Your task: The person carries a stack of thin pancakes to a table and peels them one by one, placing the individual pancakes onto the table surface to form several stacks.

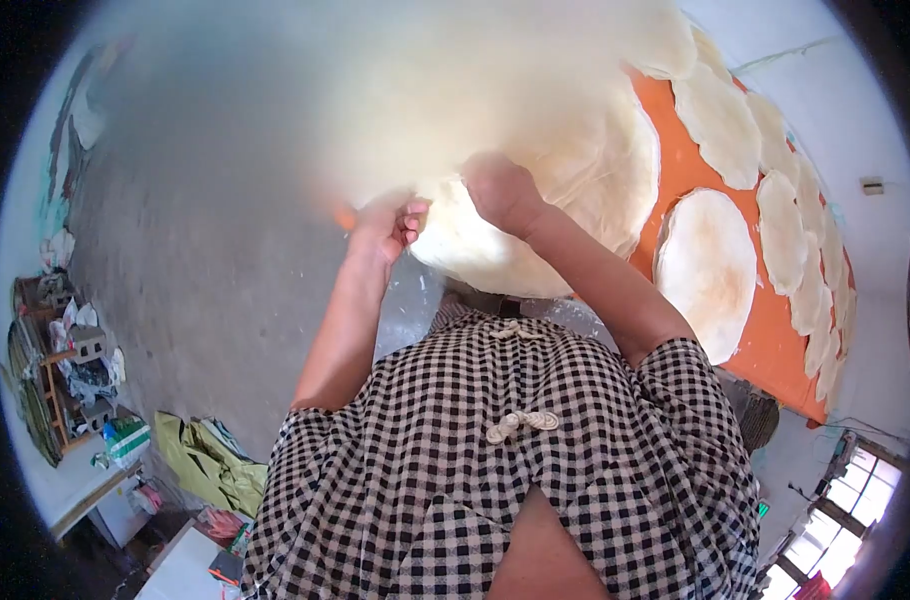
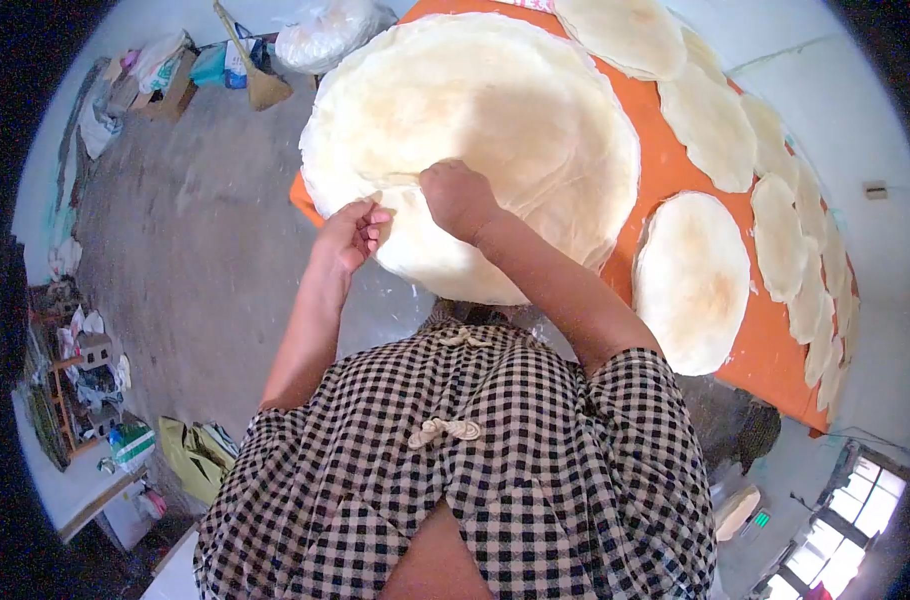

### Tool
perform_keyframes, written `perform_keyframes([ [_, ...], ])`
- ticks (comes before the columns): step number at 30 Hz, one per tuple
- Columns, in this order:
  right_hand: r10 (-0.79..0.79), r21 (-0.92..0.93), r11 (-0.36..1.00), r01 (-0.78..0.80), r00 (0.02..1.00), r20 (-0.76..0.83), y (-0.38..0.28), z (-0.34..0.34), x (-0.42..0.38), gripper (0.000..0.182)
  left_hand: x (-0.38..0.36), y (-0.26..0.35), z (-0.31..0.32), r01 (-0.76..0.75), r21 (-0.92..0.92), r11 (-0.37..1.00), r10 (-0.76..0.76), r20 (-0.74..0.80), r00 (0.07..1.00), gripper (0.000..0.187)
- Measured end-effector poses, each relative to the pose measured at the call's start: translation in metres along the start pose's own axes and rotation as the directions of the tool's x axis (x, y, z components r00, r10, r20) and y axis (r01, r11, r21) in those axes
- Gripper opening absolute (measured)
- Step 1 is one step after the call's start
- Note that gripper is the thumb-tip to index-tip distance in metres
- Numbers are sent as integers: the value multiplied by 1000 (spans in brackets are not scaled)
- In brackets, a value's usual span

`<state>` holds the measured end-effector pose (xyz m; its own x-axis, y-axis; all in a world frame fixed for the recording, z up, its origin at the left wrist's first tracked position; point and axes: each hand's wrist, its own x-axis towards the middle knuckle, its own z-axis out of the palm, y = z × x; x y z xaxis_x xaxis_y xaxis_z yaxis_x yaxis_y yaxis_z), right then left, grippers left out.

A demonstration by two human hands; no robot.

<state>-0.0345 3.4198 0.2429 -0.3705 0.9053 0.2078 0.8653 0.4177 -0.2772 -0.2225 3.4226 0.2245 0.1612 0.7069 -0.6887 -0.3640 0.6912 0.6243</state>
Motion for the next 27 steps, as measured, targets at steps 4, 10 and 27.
perform_keyframes([
  [4,-57,-70,996,56,998,-14,2,0,-8,10,21,-4,9,73,-108,991,-81,-75,994,11],
  [10,-109,-63,993,104,992,-71,1,-6,-24,15,18,-15,16,-80,-53,995,82,37,996,9],
  [27,264,-30,963,-269,956,-127,65,-161,123,28,0,-30,37,29,-160,987,33,373,927,24],
])
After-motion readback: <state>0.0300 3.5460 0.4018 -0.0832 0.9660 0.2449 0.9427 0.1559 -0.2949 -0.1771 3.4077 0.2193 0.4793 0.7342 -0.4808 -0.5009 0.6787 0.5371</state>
